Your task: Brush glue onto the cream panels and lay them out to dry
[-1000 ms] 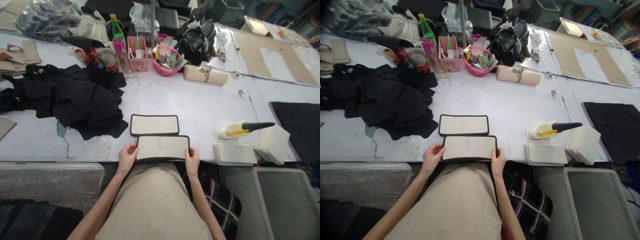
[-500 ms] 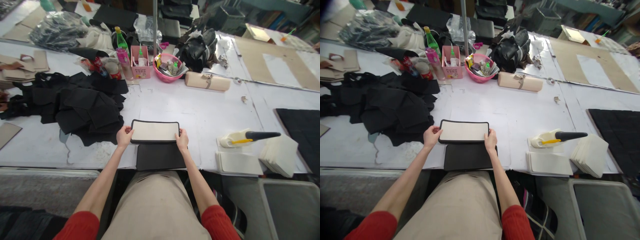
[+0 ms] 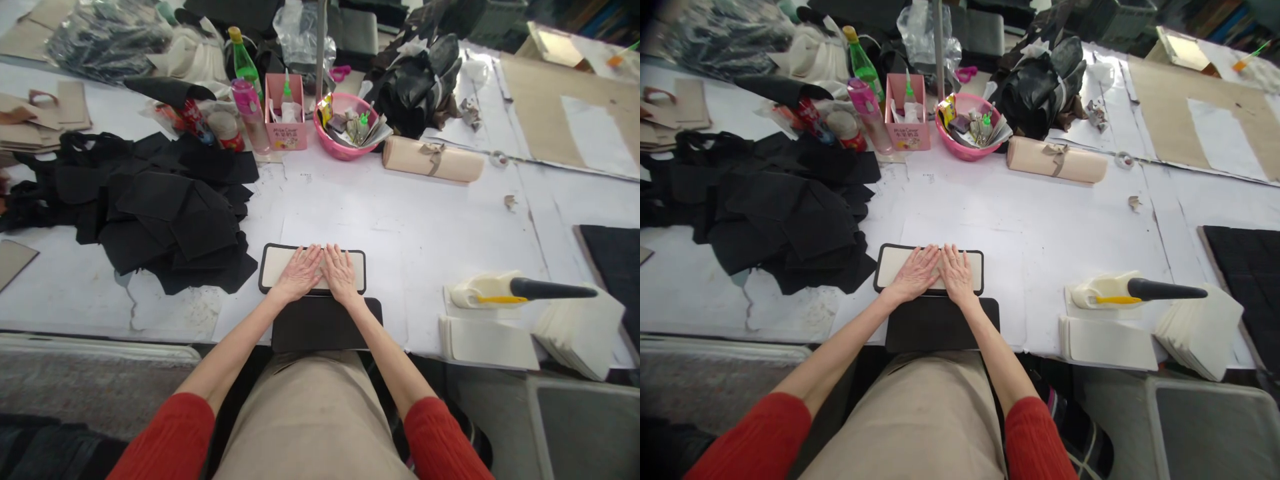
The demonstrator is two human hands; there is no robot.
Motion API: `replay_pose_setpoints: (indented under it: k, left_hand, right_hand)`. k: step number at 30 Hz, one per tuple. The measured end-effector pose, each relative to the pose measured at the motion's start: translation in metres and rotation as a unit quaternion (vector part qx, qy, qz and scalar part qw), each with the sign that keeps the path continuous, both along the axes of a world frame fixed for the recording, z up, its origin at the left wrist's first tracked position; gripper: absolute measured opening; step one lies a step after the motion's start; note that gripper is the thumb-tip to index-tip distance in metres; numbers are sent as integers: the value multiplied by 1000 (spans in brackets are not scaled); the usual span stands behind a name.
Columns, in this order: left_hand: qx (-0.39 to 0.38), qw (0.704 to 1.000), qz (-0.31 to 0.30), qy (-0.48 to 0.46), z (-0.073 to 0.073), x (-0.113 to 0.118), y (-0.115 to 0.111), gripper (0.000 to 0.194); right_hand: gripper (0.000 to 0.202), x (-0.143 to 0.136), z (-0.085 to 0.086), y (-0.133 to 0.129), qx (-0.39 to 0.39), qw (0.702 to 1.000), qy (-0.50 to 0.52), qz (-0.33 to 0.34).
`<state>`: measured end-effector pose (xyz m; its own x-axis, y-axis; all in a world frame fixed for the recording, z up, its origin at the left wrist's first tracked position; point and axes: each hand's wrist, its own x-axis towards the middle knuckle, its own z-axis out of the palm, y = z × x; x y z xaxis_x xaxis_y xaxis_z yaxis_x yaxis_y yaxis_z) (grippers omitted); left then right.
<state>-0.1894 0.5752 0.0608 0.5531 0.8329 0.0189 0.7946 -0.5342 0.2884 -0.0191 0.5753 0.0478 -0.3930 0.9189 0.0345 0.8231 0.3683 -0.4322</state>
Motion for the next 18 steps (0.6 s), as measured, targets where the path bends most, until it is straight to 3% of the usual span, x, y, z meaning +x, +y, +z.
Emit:
replay_pose_setpoints:
  k: [5, 11, 15, 18]
  left_hand:
    - [-19, 1000, -15, 8, -10, -2, 4, 68]
    - [-21, 1000, -12, 12, -12, -1, 5, 68]
    - [-23, 1000, 13, 4, -2, -9, 13, 63]
    - [10, 997, 78, -8, 9, -27, 16, 60]
  right_hand:
    - [56, 5, -10, 4, 1, 1000, -10, 3]
    - [56, 4, -7, 5, -5, 1000, -22, 3]
    - [55, 0, 5, 8, 1, 1000, -22, -4]
    - [56, -10, 12, 10, 29, 998, -18, 57]
